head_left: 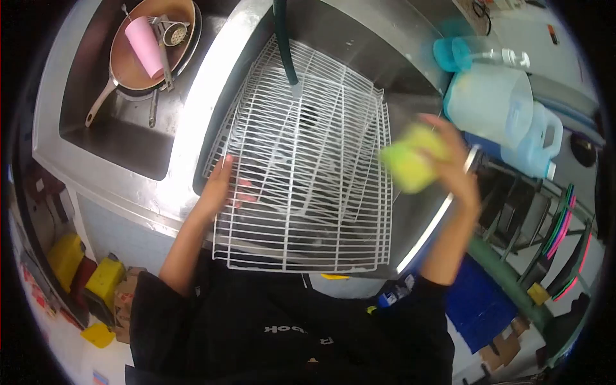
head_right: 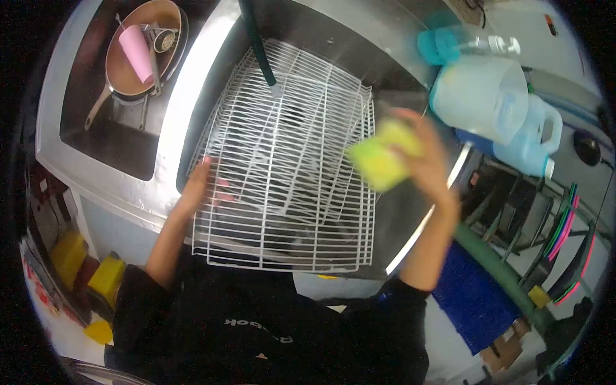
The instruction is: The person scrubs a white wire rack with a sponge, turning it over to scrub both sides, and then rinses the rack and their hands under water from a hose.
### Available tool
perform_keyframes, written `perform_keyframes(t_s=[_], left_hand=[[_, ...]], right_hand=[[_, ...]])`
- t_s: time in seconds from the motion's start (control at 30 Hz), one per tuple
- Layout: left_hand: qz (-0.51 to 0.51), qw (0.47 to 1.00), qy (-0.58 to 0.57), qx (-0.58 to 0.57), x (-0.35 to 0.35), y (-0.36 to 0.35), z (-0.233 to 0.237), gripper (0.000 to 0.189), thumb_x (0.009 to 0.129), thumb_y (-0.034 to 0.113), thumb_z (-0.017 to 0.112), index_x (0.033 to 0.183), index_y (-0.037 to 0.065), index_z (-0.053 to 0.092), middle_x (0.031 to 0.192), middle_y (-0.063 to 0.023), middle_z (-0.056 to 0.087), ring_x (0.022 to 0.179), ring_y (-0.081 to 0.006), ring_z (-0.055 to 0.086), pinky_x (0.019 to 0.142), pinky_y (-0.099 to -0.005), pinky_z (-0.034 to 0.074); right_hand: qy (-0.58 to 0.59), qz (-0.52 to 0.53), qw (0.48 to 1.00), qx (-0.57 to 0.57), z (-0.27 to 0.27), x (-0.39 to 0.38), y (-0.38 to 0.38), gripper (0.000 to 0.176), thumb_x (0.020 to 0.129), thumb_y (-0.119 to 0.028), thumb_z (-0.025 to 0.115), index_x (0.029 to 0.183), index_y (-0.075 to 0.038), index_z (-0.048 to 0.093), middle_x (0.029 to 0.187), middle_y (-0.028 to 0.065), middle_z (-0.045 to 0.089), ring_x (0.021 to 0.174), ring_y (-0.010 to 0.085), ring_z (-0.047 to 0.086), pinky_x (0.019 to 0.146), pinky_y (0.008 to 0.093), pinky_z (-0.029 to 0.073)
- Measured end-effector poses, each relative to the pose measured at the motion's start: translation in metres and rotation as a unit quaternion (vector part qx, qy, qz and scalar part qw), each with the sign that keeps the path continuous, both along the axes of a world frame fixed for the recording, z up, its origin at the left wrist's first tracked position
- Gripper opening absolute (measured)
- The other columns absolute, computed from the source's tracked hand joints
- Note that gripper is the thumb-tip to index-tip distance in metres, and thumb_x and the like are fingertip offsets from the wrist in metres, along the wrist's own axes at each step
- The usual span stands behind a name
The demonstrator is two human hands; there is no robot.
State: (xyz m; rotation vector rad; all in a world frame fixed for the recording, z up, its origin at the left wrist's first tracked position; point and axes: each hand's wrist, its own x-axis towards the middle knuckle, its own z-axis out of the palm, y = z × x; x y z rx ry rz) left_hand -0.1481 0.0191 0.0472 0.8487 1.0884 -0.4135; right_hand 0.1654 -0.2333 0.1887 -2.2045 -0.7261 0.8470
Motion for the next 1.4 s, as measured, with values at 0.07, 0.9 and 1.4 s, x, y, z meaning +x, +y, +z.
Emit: perform_keyframes(t_s=[0.07, 0.9, 1.4], left_hand=[[0.009, 1.0, 0.002, -0.005, 0.0, -0.001, 0.001, 0.064, 0.091, 0.058, 0.032, 0.133, 0.01, 0.028, 0.088, -0.0158, 0.059, 0.065, -0.027, 0.066, 0.043, -0.026, 0.043], [0.042, 0.996, -0.047, -0.069, -0.005, 0.002, -0.011, 0.049, 0.092, 0.053, 0.033, 0.121, 0.013, 0.032, 0.082, -0.0166, 0.058, 0.056, -0.0282, 0.064, 0.04, -0.0287, 0.044], [0.023, 0.998, -0.03, -0.056, 0.002, 0.006, -0.001, 0.046, 0.094, 0.051, 0.03, 0.116, 0.011, 0.034, 0.08, -0.0158, 0.059, 0.056, -0.0268, 0.064, 0.039, -0.0269, 0.042]], right_hand=[[0.25, -0.142, 0.958, 0.009, -0.063, -0.053, 0.037, 0.045, 0.078, -0.01, 0.064, 0.12, -0.012, 0.047, 0.108, 0.0077, 0.054, 0.094, 0.0191, 0.055, 0.081, 0.0322, 0.046], [-0.218, -0.093, 0.968, 0.078, -0.318, -0.103, 0.169, 0.026, 0.074, -0.001, 0.054, 0.099, -0.003, 0.059, 0.091, 0.0173, 0.057, 0.088, 0.0327, 0.053, 0.081, 0.0419, 0.041], [-0.4, -0.173, 0.882, -0.18, -0.357, -0.003, 0.055, 0.017, 0.08, -0.007, 0.05, 0.09, 0.003, 0.061, 0.09, 0.0181, 0.057, 0.084, 0.0329, 0.053, 0.075, 0.0433, 0.04]])
